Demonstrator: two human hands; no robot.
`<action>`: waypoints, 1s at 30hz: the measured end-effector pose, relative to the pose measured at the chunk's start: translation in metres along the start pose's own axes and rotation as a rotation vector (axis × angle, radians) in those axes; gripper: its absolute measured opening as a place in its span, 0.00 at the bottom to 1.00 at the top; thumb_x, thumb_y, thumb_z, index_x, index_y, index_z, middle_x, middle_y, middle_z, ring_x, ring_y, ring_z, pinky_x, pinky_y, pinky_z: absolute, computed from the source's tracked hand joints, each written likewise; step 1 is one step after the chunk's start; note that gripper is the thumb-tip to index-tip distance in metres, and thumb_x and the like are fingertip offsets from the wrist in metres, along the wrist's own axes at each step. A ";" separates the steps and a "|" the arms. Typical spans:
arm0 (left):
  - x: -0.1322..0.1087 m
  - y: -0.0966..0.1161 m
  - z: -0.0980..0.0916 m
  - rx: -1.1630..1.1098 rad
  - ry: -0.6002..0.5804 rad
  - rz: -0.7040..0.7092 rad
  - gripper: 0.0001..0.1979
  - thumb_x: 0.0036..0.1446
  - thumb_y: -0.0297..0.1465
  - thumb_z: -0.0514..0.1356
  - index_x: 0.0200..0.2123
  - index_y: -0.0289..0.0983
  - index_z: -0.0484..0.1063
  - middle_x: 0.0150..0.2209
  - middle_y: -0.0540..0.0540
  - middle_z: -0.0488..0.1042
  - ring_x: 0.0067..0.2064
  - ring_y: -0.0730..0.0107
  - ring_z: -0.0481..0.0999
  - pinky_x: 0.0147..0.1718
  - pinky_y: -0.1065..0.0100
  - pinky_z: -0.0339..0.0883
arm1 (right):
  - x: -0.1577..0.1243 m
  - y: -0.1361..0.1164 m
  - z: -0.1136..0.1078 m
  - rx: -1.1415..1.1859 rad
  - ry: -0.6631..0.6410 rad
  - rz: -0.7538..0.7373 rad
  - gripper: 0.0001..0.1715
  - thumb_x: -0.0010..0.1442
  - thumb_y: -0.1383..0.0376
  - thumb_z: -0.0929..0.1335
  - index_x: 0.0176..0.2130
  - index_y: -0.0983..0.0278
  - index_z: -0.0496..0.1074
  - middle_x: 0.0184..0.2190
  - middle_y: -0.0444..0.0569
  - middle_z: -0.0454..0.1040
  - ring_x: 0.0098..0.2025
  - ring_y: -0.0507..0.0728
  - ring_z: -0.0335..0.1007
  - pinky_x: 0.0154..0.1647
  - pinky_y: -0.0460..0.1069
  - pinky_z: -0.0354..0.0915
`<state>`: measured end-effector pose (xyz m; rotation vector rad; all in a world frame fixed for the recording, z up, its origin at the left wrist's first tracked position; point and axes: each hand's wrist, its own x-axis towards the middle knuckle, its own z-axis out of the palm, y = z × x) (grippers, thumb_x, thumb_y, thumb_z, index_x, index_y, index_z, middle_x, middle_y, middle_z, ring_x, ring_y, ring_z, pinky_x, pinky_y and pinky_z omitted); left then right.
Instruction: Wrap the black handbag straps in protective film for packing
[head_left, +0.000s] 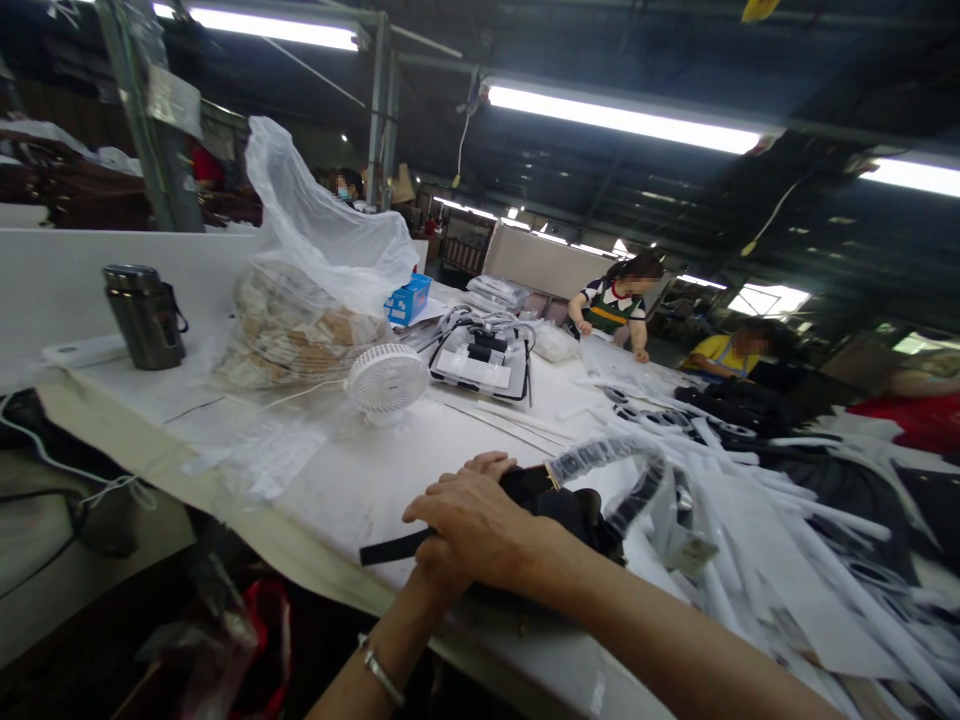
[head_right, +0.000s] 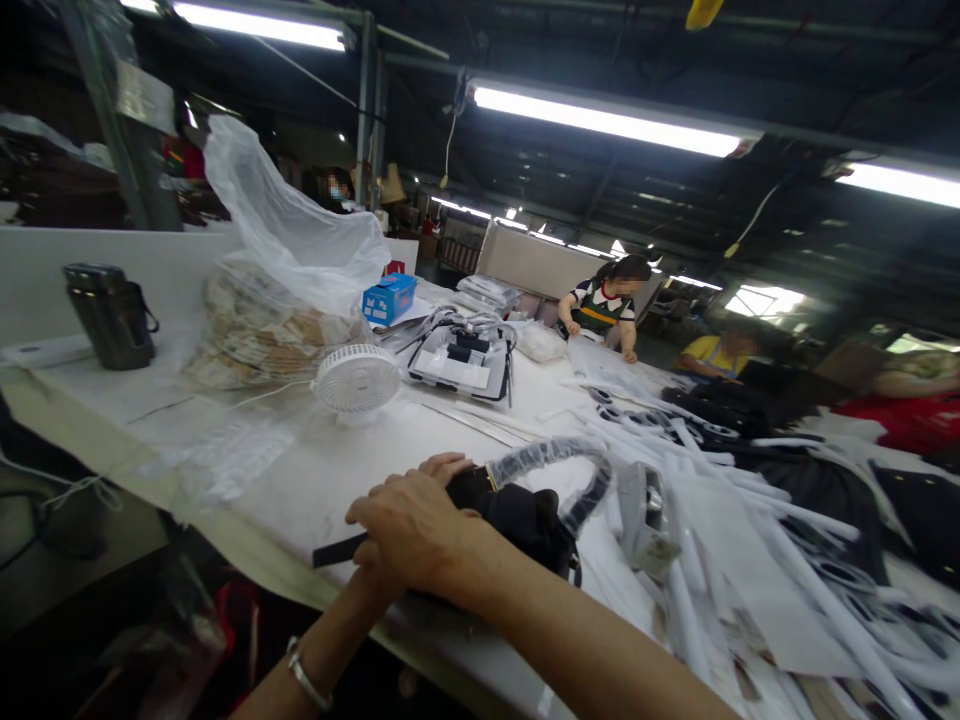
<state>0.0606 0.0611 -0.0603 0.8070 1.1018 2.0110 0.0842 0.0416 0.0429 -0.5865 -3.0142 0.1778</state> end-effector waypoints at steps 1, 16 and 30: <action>-0.001 0.004 -0.003 0.076 -0.024 0.007 0.10 0.58 0.41 0.59 0.31 0.42 0.71 0.28 0.46 0.69 0.44 0.48 0.73 0.34 0.55 0.70 | -0.001 0.003 -0.007 0.038 -0.011 -0.046 0.11 0.57 0.69 0.72 0.41 0.59 0.76 0.36 0.46 0.78 0.41 0.59 0.74 0.46 0.54 0.67; -0.007 0.036 -0.026 0.848 -0.317 0.376 0.11 0.50 0.25 0.65 0.39 0.40 0.71 0.38 0.48 0.73 0.42 0.60 0.71 0.43 0.58 0.66 | -0.063 0.051 -0.111 0.449 0.097 0.353 0.19 0.57 0.62 0.68 0.48 0.59 0.76 0.28 0.42 0.76 0.25 0.50 0.68 0.24 0.44 0.60; -0.010 0.035 -0.033 0.763 -0.358 0.465 0.18 0.56 0.26 0.64 0.50 0.45 0.71 0.46 0.48 0.74 0.48 0.61 0.72 0.48 0.58 0.66 | -0.104 0.097 -0.102 0.388 0.059 0.506 0.09 0.54 0.59 0.70 0.33 0.60 0.79 0.27 0.43 0.79 0.30 0.55 0.73 0.33 0.47 0.65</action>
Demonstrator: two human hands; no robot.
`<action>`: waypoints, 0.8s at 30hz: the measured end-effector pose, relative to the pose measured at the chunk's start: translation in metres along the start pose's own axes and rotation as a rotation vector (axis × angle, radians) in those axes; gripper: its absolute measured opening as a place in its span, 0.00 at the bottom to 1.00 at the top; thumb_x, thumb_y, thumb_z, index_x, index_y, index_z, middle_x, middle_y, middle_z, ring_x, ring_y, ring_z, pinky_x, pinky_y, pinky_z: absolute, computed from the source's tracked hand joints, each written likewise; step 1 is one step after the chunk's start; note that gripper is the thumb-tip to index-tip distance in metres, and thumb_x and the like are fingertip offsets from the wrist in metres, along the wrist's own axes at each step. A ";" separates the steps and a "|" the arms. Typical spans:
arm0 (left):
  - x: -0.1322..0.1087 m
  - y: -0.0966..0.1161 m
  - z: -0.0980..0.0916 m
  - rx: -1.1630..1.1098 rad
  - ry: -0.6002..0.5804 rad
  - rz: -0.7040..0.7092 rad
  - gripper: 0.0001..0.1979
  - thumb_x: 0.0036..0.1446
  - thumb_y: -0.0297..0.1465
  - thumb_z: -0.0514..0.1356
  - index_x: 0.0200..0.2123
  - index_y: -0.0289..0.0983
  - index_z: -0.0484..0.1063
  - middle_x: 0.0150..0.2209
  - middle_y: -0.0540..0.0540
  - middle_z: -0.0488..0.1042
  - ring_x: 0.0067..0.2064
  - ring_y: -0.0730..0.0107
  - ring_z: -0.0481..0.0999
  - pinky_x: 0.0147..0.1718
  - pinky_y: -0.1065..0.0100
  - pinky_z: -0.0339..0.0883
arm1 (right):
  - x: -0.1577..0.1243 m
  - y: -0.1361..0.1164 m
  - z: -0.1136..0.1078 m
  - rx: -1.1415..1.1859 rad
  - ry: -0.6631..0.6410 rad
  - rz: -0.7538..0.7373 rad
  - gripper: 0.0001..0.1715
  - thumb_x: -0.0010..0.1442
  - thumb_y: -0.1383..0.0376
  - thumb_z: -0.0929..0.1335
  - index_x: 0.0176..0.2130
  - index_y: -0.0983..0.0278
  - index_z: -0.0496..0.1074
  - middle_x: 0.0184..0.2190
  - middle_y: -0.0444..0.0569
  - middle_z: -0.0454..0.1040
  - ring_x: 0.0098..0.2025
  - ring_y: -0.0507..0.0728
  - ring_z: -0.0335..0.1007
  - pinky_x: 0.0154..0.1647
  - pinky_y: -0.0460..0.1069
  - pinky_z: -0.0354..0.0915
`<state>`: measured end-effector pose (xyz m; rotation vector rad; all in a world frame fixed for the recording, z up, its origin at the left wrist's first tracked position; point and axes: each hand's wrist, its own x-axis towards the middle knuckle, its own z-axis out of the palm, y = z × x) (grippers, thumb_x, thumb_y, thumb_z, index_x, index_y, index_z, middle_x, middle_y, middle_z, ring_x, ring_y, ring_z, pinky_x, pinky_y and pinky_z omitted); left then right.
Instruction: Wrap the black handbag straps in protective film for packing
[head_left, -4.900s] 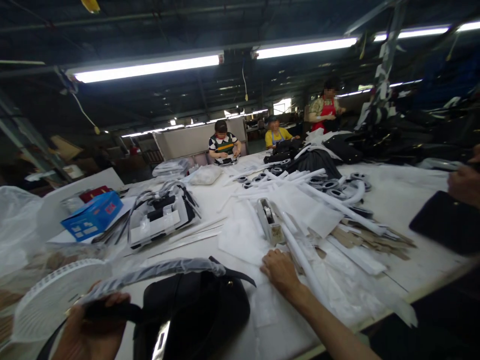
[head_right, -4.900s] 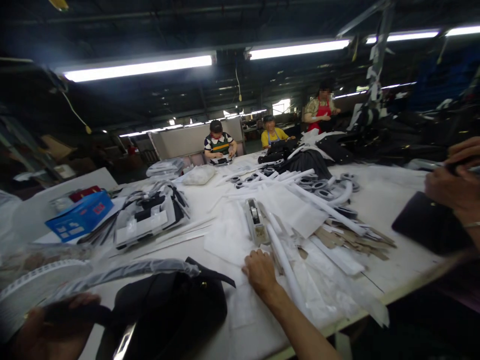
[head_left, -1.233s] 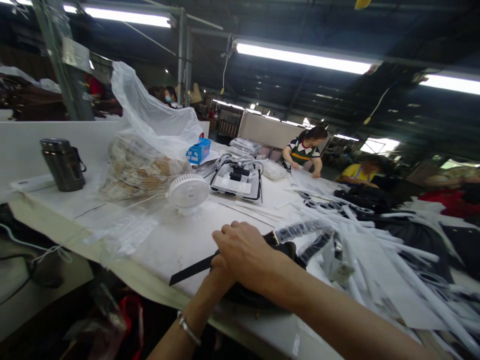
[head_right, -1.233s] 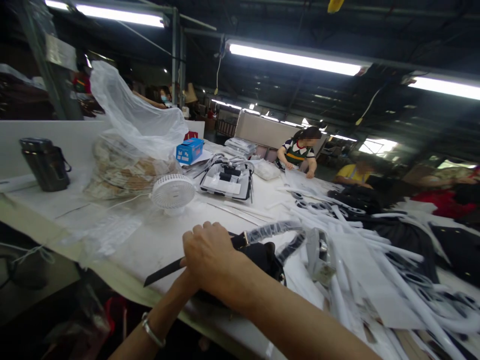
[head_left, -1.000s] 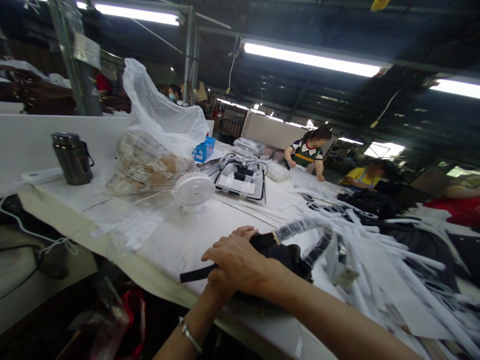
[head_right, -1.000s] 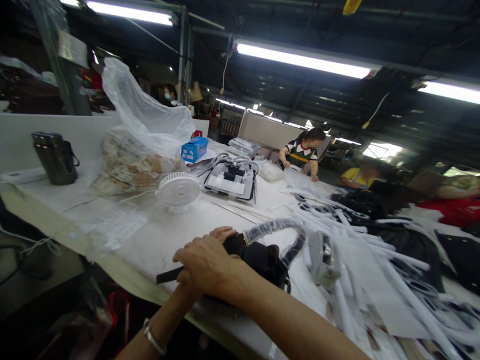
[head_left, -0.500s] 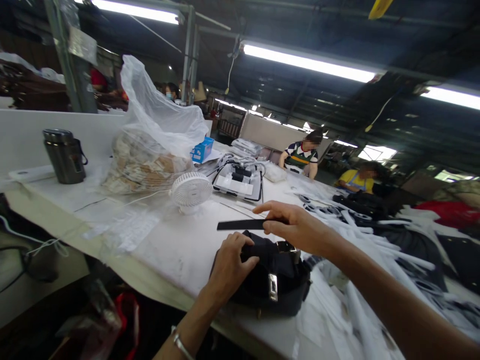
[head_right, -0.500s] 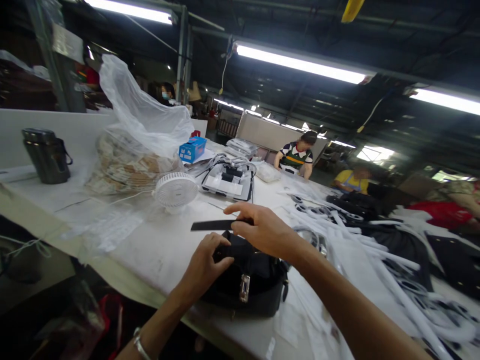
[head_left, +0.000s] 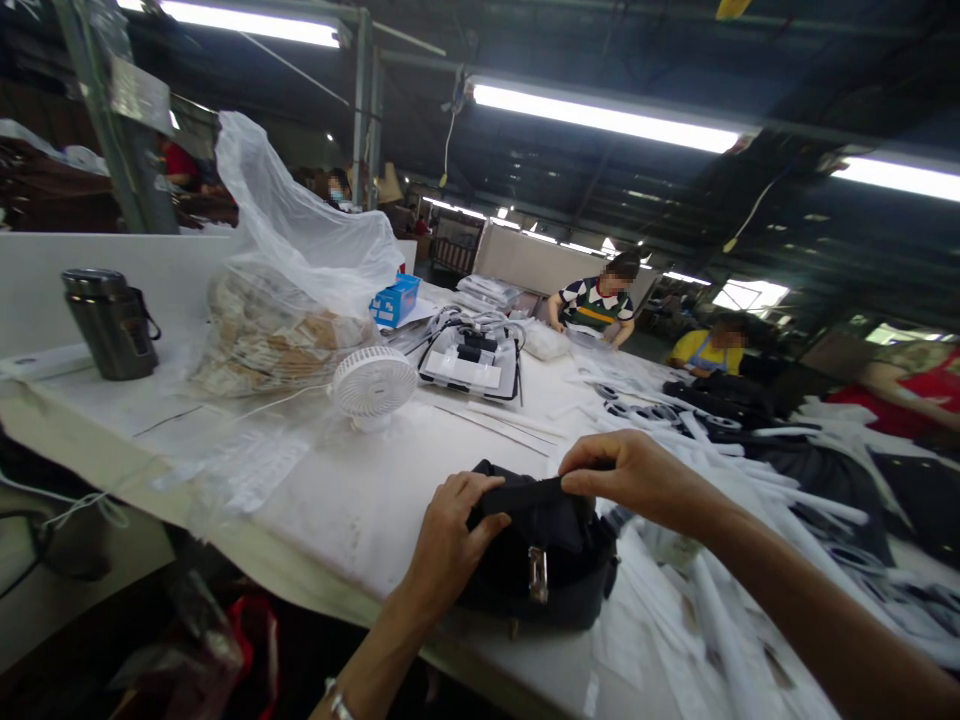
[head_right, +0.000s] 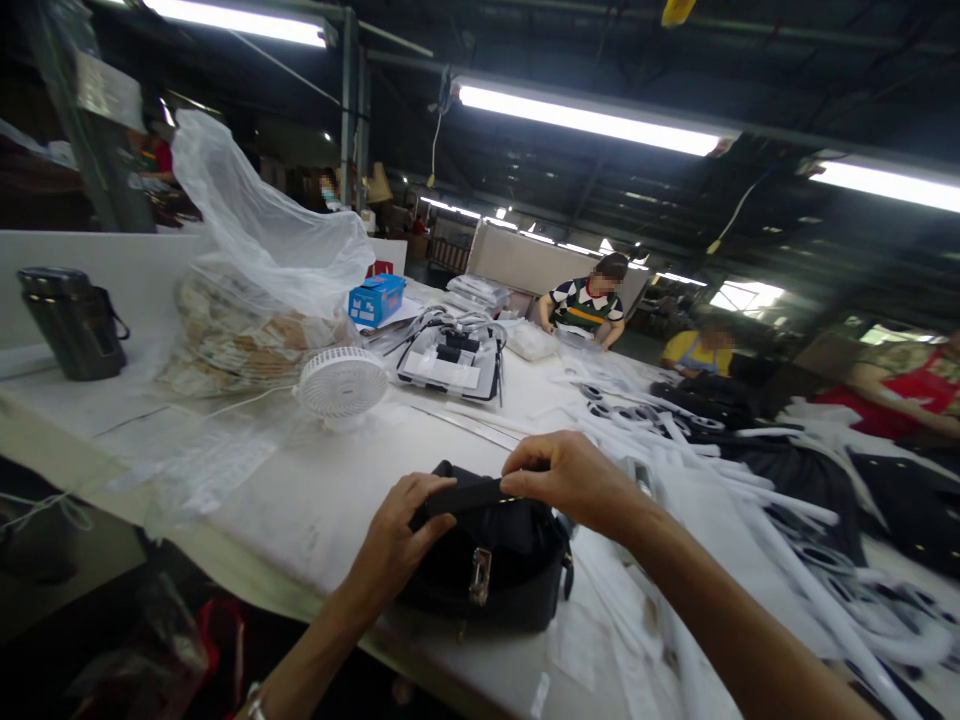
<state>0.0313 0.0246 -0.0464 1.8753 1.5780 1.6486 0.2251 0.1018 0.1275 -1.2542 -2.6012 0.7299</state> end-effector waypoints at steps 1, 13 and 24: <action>0.000 -0.001 -0.001 0.005 0.003 0.022 0.17 0.57 0.26 0.63 0.50 0.45 0.71 0.45 0.48 0.74 0.48 0.61 0.72 0.48 0.58 0.67 | 0.001 0.003 0.002 0.040 -0.010 -0.003 0.10 0.54 0.59 0.70 0.33 0.61 0.79 0.27 0.43 0.79 0.30 0.55 0.73 0.32 0.47 0.65; -0.001 0.003 -0.016 0.138 0.100 0.324 0.13 0.64 0.37 0.57 0.50 0.39 0.70 0.37 0.47 0.77 0.38 0.66 0.75 0.38 0.65 0.71 | 0.006 0.016 0.007 0.098 -0.050 0.000 0.11 0.53 0.59 0.70 0.34 0.63 0.78 0.29 0.44 0.78 0.32 0.54 0.70 0.33 0.47 0.63; -0.002 0.005 -0.013 0.194 0.165 0.452 0.11 0.65 0.31 0.56 0.50 0.41 0.69 0.37 0.49 0.79 0.35 0.69 0.78 0.37 0.69 0.74 | -0.016 -0.023 0.045 -0.562 0.093 -0.350 0.14 0.55 0.58 0.74 0.41 0.60 0.76 0.37 0.48 0.78 0.40 0.61 0.73 0.40 0.52 0.63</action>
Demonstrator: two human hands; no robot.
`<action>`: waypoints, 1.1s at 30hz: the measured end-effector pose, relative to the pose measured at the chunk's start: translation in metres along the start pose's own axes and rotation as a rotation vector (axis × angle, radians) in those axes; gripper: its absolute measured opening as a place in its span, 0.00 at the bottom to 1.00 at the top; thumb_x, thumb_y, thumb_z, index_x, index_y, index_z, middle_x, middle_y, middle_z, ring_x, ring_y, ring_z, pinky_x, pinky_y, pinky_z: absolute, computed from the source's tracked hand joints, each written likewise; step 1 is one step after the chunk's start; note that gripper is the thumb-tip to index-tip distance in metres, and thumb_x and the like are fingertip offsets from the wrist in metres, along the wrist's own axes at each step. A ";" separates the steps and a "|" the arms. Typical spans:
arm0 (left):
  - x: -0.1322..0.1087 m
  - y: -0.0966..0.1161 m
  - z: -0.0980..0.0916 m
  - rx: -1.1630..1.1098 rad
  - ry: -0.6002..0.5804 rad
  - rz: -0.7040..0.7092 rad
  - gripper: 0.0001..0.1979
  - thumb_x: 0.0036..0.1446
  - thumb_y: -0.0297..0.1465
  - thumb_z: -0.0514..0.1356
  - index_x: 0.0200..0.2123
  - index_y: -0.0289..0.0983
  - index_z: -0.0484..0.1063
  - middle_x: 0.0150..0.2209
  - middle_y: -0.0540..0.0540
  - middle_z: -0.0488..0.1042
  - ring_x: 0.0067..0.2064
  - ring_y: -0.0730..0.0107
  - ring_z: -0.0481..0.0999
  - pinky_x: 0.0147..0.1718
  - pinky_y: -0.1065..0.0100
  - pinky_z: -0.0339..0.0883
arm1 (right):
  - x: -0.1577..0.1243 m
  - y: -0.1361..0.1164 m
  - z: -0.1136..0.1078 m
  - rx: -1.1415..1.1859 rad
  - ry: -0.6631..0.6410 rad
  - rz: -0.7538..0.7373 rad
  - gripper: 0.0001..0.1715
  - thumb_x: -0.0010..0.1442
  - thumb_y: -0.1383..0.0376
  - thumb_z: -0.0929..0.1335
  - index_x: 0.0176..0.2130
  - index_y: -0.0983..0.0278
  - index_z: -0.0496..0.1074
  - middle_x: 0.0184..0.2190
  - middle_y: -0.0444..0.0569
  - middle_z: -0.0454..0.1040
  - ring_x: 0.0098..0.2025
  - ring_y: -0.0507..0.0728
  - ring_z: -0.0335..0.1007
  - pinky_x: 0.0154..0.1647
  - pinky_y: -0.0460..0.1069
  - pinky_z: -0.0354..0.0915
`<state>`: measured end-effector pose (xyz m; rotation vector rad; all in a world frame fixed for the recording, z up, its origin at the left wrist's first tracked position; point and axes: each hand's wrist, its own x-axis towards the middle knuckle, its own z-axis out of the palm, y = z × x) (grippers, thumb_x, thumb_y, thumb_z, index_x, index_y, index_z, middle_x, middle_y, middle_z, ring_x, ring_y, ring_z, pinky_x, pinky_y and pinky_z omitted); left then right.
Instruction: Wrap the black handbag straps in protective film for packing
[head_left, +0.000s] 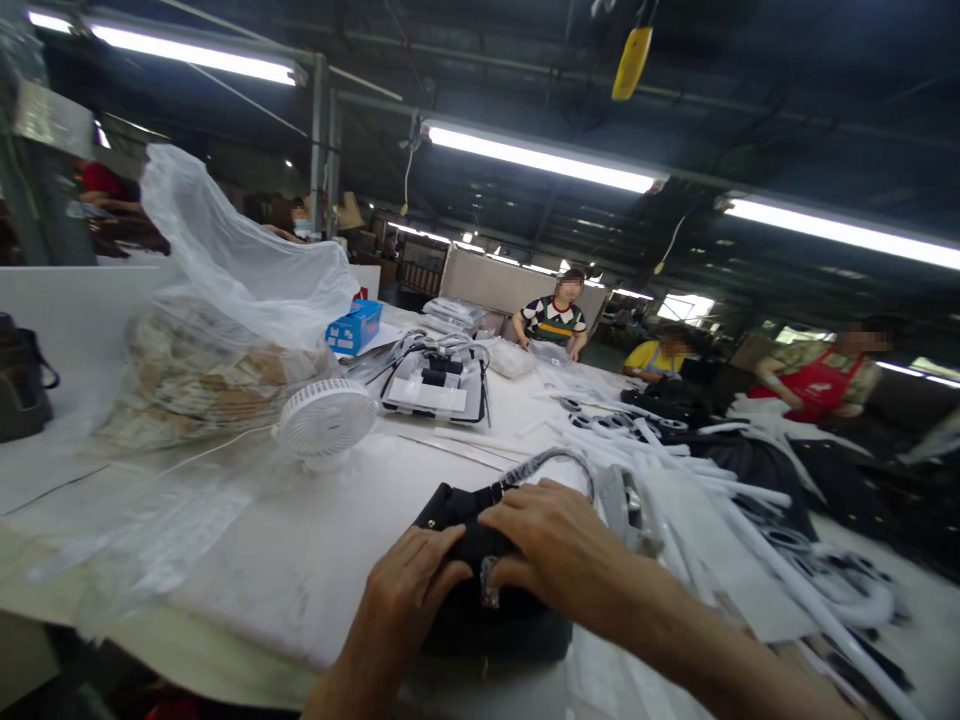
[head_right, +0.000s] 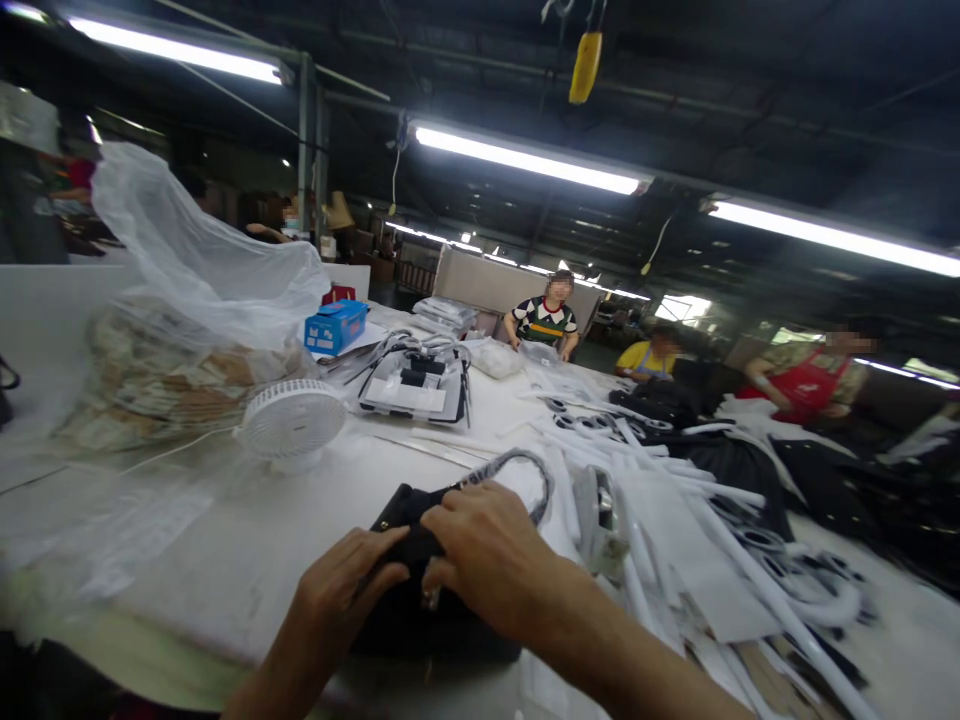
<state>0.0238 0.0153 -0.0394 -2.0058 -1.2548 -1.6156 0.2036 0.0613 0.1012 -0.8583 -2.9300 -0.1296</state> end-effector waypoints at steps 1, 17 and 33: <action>0.001 0.001 -0.001 -0.009 -0.003 0.001 0.10 0.65 0.31 0.56 0.50 0.41 0.69 0.36 0.49 0.79 0.35 0.69 0.78 0.37 0.70 0.74 | 0.001 -0.007 0.005 -0.026 -0.008 -0.031 0.13 0.57 0.59 0.73 0.41 0.61 0.76 0.36 0.48 0.78 0.39 0.60 0.73 0.40 0.51 0.63; 0.009 0.011 -0.008 -0.132 -0.025 -0.074 0.06 0.66 0.31 0.56 0.41 0.42 0.73 0.31 0.53 0.78 0.31 0.75 0.78 0.31 0.76 0.71 | 0.001 -0.004 0.023 0.169 0.077 -0.123 0.07 0.63 0.64 0.69 0.41 0.62 0.77 0.35 0.46 0.77 0.37 0.54 0.72 0.39 0.46 0.64; 0.017 -0.007 -0.002 -0.178 -0.207 -0.503 0.16 0.57 0.31 0.61 0.50 0.42 0.69 0.47 0.45 0.74 0.50 0.59 0.73 0.51 0.56 0.69 | 0.002 0.016 0.019 0.181 0.307 -0.005 0.06 0.63 0.68 0.66 0.36 0.63 0.74 0.33 0.47 0.75 0.36 0.54 0.70 0.39 0.48 0.62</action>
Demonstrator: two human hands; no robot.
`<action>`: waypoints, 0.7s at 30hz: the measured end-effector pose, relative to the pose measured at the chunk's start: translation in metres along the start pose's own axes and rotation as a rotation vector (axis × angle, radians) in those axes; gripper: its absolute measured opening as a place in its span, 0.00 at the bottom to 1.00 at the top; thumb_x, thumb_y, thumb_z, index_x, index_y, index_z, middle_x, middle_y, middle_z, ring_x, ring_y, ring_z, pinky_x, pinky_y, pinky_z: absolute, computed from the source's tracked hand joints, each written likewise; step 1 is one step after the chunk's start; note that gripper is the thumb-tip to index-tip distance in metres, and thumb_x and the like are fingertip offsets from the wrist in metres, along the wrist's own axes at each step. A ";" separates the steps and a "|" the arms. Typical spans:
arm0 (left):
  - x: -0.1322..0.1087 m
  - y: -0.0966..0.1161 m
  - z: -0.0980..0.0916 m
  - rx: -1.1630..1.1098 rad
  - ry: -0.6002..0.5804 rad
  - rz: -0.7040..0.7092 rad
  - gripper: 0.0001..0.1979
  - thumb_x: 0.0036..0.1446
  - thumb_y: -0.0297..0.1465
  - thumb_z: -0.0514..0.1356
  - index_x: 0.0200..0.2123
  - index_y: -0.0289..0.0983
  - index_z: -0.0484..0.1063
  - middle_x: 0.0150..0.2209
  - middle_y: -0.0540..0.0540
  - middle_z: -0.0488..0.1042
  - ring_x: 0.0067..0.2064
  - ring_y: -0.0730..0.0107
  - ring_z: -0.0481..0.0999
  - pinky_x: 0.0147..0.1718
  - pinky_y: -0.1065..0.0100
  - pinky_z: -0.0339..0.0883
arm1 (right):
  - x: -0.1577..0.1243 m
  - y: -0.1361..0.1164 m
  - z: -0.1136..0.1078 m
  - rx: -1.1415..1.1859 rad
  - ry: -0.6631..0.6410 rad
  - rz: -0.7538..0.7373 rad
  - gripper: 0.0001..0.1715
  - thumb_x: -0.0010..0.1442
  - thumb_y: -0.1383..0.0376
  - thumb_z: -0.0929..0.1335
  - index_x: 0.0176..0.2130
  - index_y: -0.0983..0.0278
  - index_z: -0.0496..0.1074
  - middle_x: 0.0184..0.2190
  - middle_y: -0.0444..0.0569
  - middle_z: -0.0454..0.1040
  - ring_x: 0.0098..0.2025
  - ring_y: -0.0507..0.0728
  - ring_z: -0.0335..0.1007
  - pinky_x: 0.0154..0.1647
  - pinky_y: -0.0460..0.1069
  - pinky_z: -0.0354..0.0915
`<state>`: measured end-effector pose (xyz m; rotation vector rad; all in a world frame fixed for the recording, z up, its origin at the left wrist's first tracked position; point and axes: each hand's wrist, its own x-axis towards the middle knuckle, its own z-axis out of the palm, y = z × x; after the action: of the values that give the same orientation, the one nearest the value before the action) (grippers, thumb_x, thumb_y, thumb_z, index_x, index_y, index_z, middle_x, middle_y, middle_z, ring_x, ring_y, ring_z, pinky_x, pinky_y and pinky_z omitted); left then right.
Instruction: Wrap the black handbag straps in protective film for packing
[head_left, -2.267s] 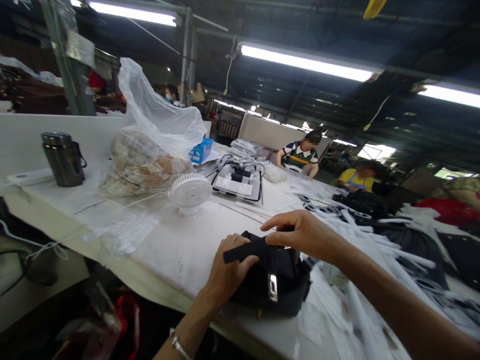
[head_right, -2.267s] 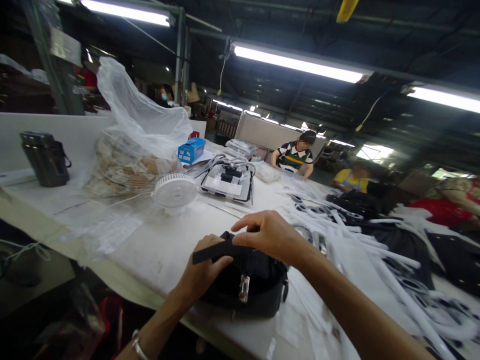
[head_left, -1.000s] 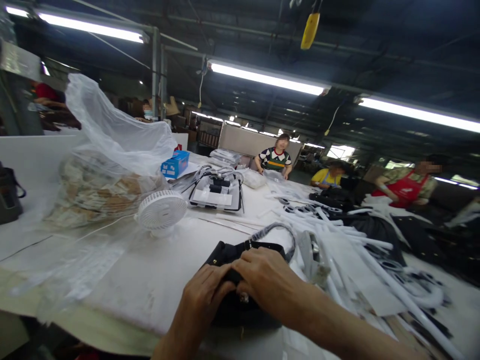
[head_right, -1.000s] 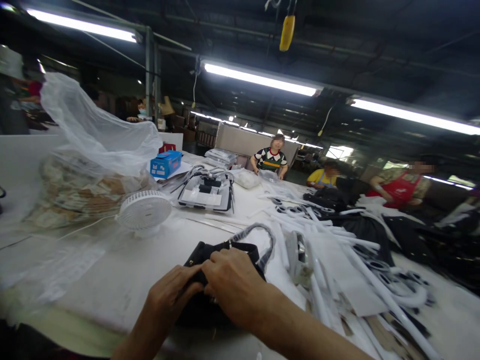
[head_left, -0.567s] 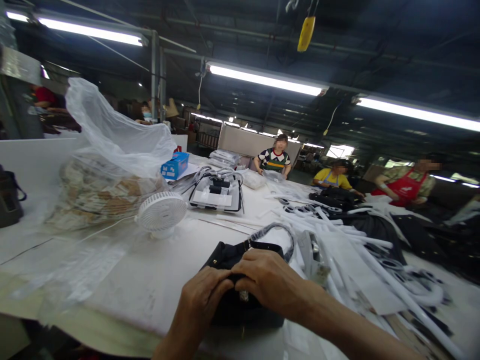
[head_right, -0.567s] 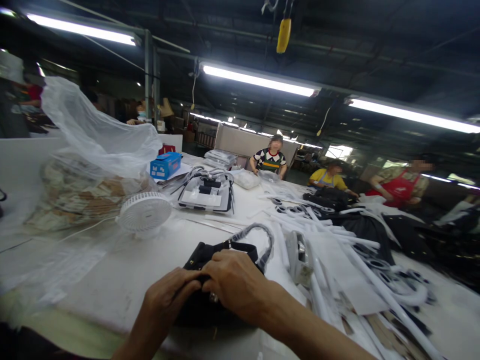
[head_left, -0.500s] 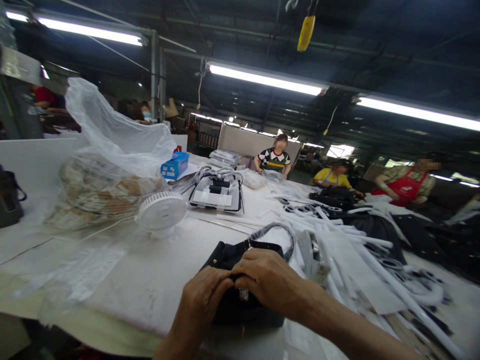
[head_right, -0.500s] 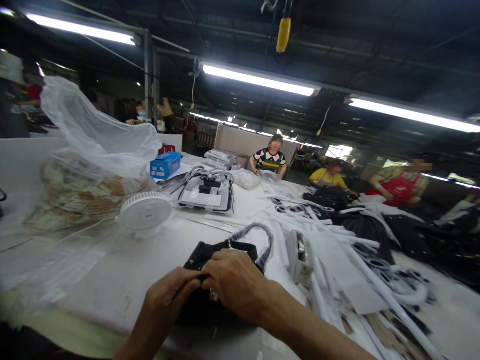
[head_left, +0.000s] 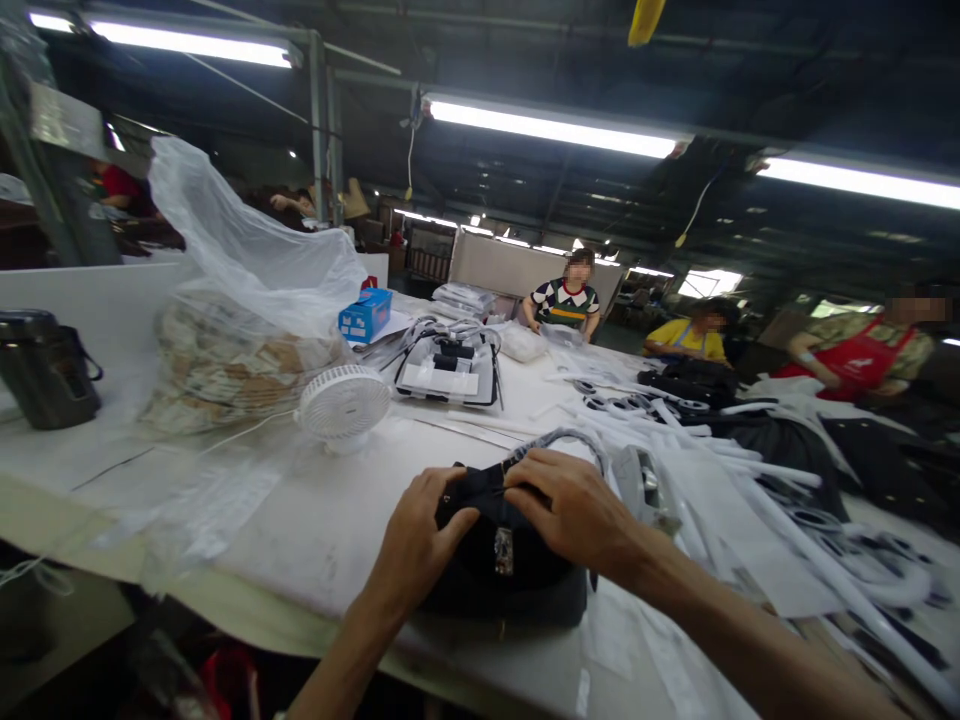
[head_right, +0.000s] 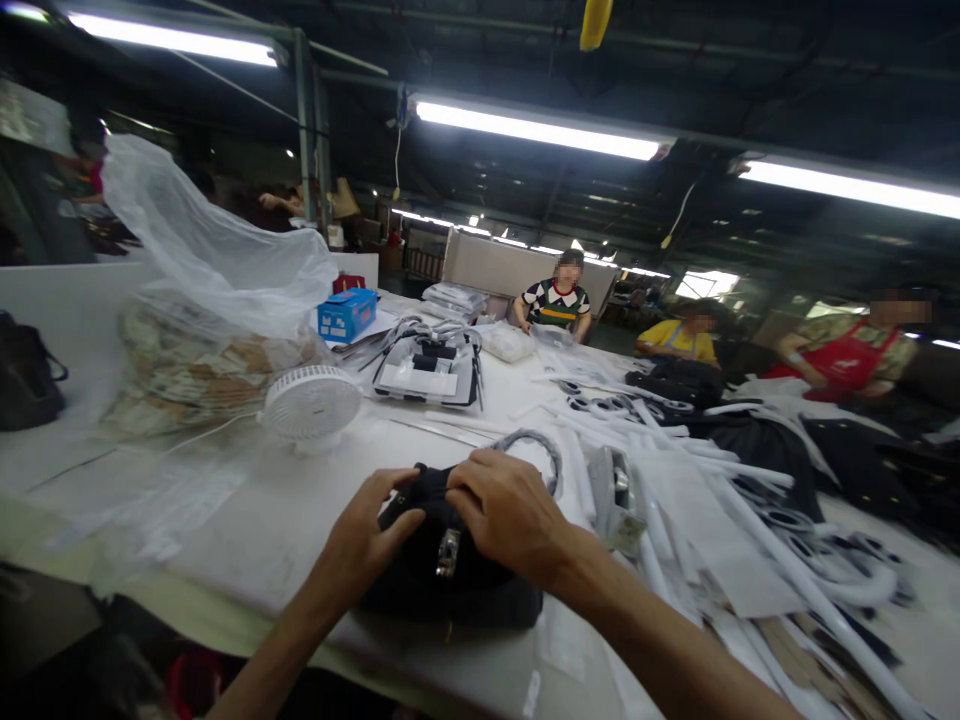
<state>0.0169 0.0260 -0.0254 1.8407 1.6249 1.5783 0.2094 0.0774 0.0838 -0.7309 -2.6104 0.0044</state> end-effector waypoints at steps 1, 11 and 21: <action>0.003 -0.001 0.001 0.024 -0.013 0.001 0.18 0.55 0.29 0.62 0.50 0.41 0.69 0.48 0.44 0.74 0.51 0.58 0.72 0.52 0.54 0.67 | 0.001 0.004 -0.001 -0.014 0.005 0.011 0.06 0.63 0.68 0.66 0.35 0.63 0.74 0.33 0.47 0.75 0.36 0.55 0.70 0.39 0.48 0.62; 0.016 -0.002 0.014 0.054 -0.012 -0.101 0.14 0.49 0.23 0.64 0.41 0.38 0.71 0.40 0.46 0.73 0.43 0.63 0.73 0.45 0.59 0.69 | 0.007 0.013 0.011 -0.100 -0.013 -0.029 0.08 0.64 0.68 0.65 0.36 0.63 0.74 0.34 0.49 0.75 0.37 0.55 0.70 0.39 0.49 0.63; 0.011 -0.003 0.016 0.239 -0.057 0.064 0.09 0.53 0.26 0.66 0.37 0.38 0.71 0.37 0.47 0.73 0.41 0.62 0.73 0.42 0.61 0.70 | 0.018 0.011 0.028 -0.158 -0.114 -0.079 0.09 0.64 0.67 0.64 0.37 0.64 0.75 0.33 0.49 0.75 0.36 0.55 0.70 0.37 0.48 0.61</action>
<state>0.0256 0.0432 -0.0279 2.0537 1.8132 1.3931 0.1892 0.0986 0.0640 -0.6984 -2.7709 -0.1915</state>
